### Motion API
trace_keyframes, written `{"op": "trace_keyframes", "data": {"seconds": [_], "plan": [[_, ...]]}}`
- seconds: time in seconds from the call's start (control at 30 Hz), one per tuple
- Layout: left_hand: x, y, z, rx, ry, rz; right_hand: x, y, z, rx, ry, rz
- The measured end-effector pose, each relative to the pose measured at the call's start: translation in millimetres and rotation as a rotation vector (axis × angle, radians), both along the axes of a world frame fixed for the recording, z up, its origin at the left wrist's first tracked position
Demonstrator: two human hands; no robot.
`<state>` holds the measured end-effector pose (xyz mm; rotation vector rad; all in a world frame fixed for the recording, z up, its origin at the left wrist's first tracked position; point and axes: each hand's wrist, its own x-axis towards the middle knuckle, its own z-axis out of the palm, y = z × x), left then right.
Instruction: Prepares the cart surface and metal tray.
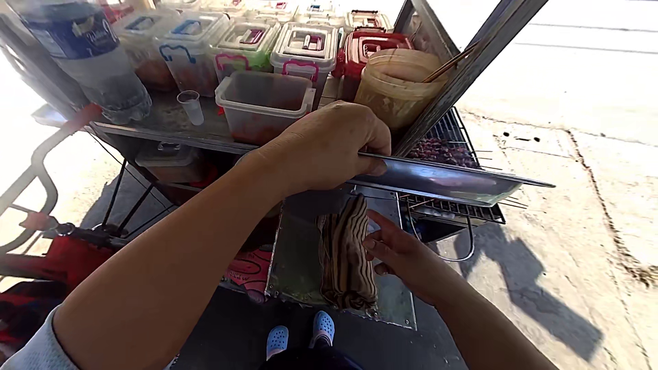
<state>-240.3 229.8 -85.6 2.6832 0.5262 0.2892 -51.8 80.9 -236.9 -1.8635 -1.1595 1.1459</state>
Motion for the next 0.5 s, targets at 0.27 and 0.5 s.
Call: {"op": "trace_keyframes", "data": {"seconds": [0.27, 0.5], "plan": [[0.0, -1.1, -2.3, -0.005, -0.032, 0.035, -24.8, 10.4, -82.3, -0.226, -0.632, 0.635], [-1.5, -3.0, -6.2, -0.007, -0.038, 0.029, -83.0, 22.9, -70.2, -0.314, -0.756, 0.676]]}}
